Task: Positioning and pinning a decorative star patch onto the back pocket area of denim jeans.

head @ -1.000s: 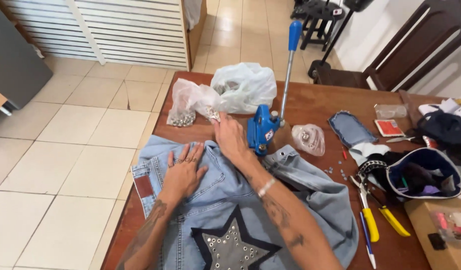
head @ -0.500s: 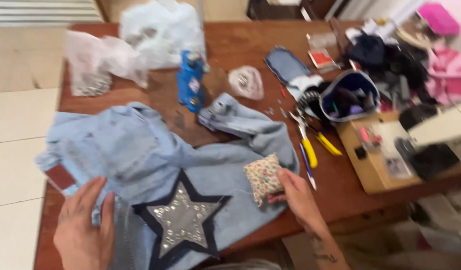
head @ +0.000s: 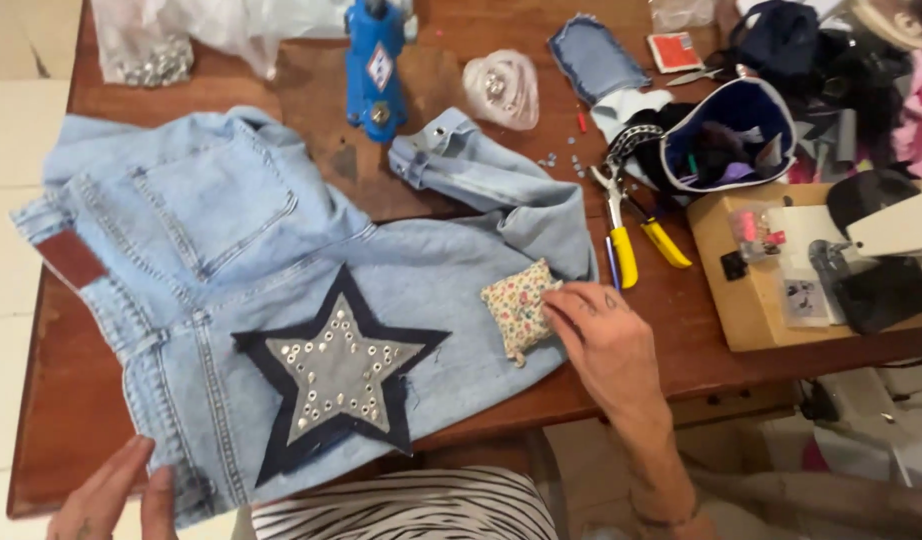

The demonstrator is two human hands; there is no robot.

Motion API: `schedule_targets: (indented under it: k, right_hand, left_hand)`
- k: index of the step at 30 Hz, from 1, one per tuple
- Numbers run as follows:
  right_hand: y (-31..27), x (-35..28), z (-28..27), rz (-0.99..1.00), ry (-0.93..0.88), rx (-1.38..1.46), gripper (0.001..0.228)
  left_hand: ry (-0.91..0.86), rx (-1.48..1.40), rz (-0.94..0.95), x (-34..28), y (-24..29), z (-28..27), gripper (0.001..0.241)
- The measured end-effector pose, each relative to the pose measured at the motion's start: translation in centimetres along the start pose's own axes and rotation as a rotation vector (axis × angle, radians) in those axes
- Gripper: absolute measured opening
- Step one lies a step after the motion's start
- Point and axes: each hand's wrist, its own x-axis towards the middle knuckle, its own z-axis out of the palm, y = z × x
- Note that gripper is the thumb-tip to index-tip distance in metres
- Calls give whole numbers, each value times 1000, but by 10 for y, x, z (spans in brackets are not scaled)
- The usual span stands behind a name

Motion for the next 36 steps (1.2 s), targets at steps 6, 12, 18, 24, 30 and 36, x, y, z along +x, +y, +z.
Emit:
schedule_targets:
  k: [6,12,18,24,30,36]
  right_hand:
    - [6,24,14,-147,-99,-116,12]
    - [22,23,18,-40,-225,-100,13]
    - [-30,31,-23,256,102,72,9]
    - [-179,66,36,397,4,1004,5]
    - [-236,77,118,181,-274,1003,15]
    - [-240,82,141,22,-206,757,13]
  left_hand:
    - [-36,51,-43,2,25,-18,37]
    - [45,160,-19,16,47,-26,27]
    - [-100,52,-324,59,44,-18,56]
    - [-271,160,-489,106,20,32,100]
    - [-202,250,-502,116,-1,42,67]
    - [-168,94,-595,123,7,39,37]
